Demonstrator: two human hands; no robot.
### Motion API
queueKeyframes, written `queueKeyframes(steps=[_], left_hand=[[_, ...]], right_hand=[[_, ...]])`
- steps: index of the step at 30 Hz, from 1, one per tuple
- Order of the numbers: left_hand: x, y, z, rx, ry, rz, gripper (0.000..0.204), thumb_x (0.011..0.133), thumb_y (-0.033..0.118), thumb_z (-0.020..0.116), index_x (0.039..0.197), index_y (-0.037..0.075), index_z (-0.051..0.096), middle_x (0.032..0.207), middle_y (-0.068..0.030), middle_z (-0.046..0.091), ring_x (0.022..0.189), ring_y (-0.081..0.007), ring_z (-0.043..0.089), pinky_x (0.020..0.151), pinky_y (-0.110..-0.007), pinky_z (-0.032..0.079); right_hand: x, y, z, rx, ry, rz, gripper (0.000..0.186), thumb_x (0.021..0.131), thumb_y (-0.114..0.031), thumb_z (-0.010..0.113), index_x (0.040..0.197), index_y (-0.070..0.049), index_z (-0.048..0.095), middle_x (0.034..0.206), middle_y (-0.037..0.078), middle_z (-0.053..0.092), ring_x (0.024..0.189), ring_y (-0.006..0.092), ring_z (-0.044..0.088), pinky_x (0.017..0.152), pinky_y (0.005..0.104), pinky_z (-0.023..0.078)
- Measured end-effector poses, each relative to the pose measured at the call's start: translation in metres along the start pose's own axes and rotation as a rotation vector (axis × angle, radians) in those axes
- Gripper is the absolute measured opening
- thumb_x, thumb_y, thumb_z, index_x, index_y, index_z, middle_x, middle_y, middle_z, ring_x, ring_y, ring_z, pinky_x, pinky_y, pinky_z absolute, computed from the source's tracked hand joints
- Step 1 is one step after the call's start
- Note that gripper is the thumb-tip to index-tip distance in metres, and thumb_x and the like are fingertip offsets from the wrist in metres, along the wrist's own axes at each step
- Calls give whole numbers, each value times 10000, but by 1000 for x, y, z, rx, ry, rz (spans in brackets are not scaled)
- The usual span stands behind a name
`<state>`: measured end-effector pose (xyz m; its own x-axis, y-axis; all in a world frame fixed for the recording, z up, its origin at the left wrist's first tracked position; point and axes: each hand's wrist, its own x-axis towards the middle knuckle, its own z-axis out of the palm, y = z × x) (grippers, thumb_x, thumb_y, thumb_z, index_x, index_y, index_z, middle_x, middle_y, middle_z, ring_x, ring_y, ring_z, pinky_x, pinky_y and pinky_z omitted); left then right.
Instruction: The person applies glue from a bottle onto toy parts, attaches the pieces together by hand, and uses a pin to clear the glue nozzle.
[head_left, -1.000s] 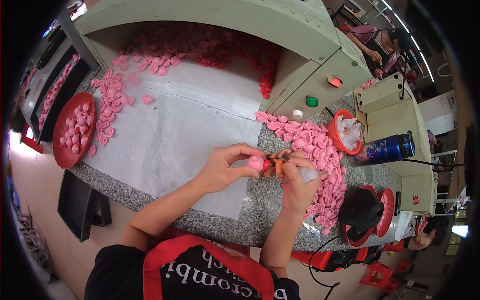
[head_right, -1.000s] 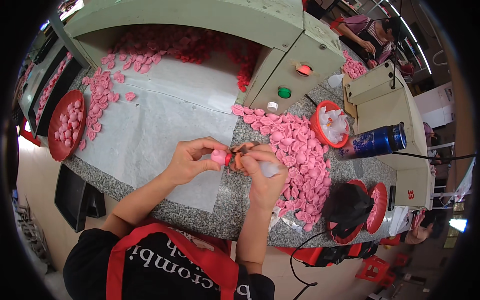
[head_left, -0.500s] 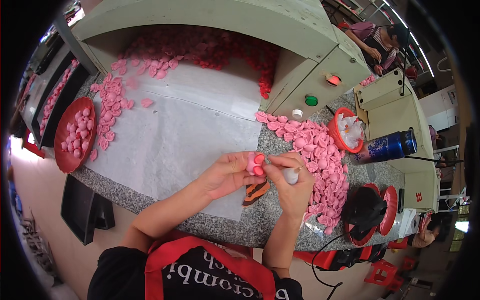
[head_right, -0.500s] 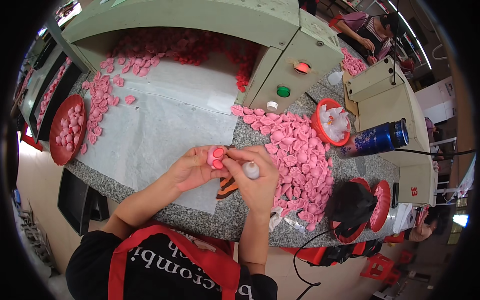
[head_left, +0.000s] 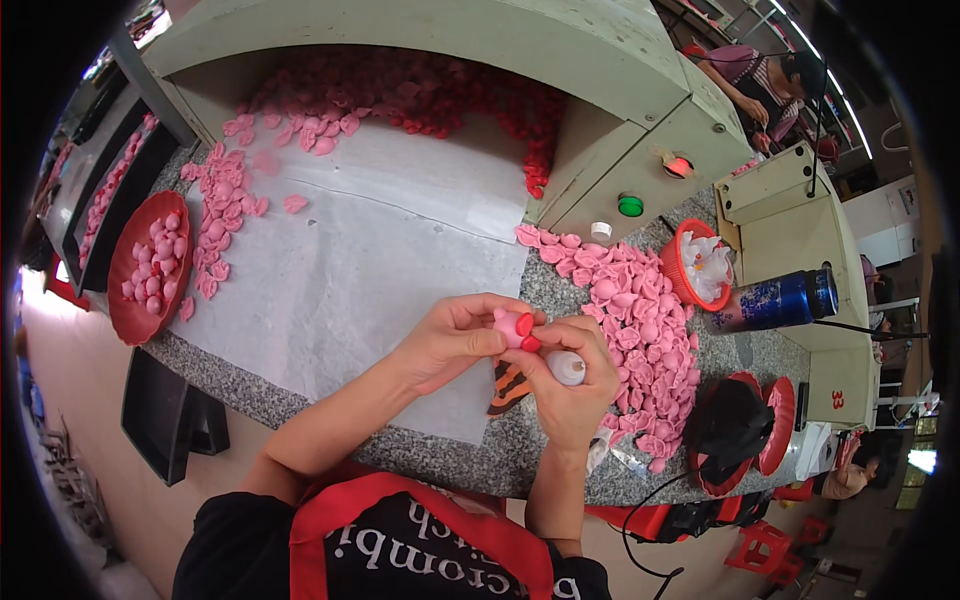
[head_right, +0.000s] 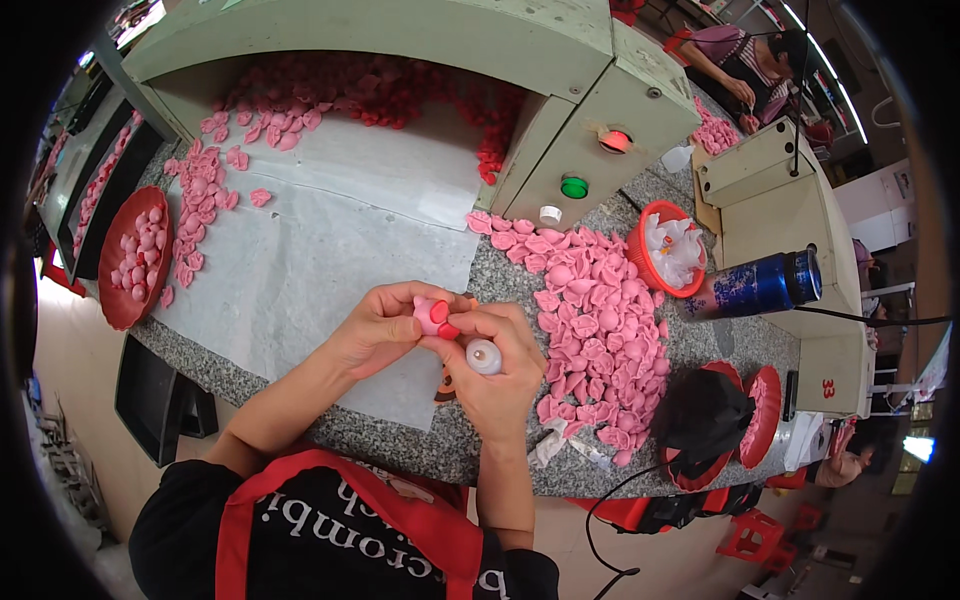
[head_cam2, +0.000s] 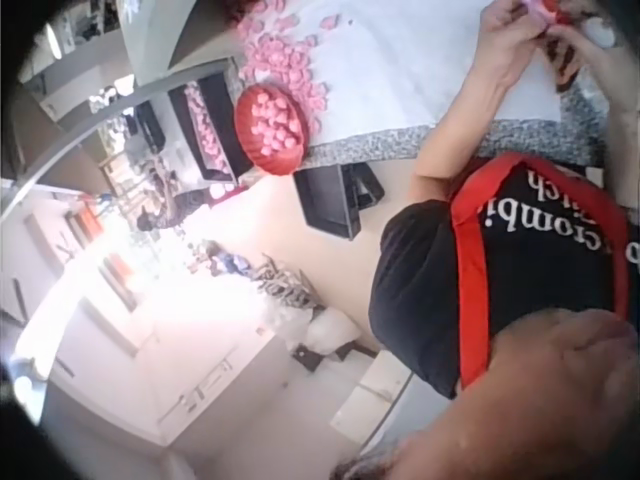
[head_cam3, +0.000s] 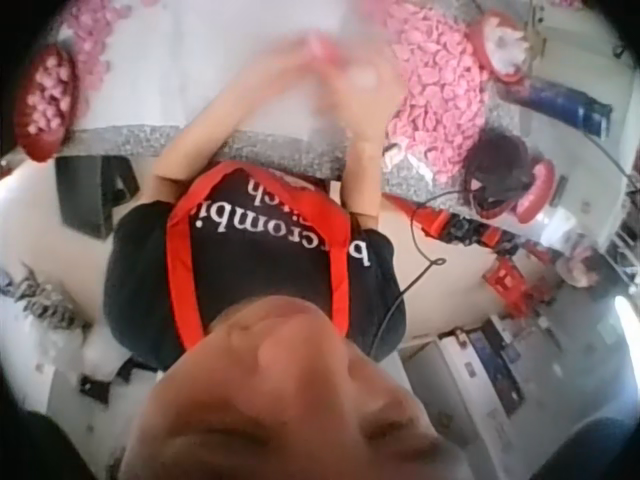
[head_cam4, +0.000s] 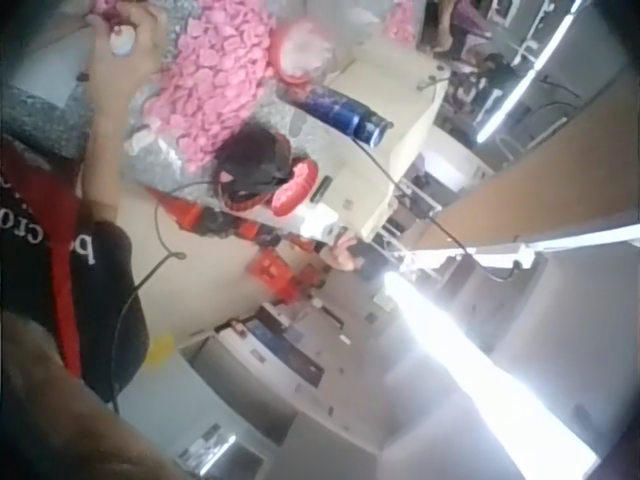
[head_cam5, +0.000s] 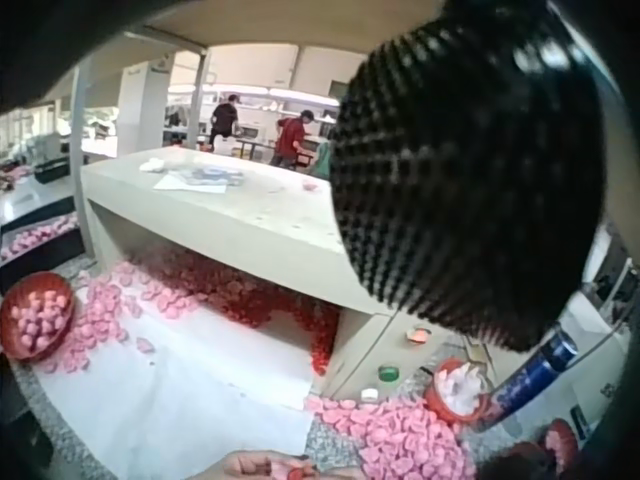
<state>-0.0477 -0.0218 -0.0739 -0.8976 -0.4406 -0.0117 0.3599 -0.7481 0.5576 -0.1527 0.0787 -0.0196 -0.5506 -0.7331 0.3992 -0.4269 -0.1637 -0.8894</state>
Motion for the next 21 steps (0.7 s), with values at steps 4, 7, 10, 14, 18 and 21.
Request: queueKeyframes(steps=[4,7,10,14,18,21], left_hand=[[1,13,-4,178,-48,-47,436,706,94,700,1090,-23,529,1154,-175,525,1050,-229,528,913,-370,422],[1,13,-4,197,-41,-65,432,698,70,701,1081,-33,529,1135,-174,536,1043,-223,533,901,-356,435],[1,11,-4,164,-37,-55,412,705,57,691,1070,-44,529,1121,-169,543,1035,-217,537,894,-351,441],[0,6,-8,110,-67,-43,402,716,62,685,1068,-48,525,1112,-161,545,1033,-214,536,902,-350,431],[1,1,-7,108,-68,-24,408,723,84,687,1073,-42,521,1092,-149,552,1023,-208,536,899,-348,426],[3,-5,-8,43,-72,-50,408,742,111,675,1089,-27,511,1076,-128,557,1027,-205,524,906,-335,406]], right_hand=[[1,0,0,13,-36,-44,287,547,75,735,787,-4,597,793,56,545,725,141,531,619,237,424],[1,0,1,-42,-42,-66,276,552,77,729,787,-1,605,786,56,547,720,142,532,617,237,426],[1,-1,2,-12,-42,-36,266,558,74,729,784,-2,610,773,54,549,710,139,534,606,233,426],[1,-2,1,7,-61,7,260,562,64,735,781,0,611,772,54,550,705,139,539,595,229,430],[2,-2,-2,-4,-96,45,251,570,63,734,783,2,615,771,55,552,707,135,543,600,230,439],[3,5,-4,-19,-102,22,259,579,70,728,800,4,610,794,55,547,708,127,542,604,229,443]])
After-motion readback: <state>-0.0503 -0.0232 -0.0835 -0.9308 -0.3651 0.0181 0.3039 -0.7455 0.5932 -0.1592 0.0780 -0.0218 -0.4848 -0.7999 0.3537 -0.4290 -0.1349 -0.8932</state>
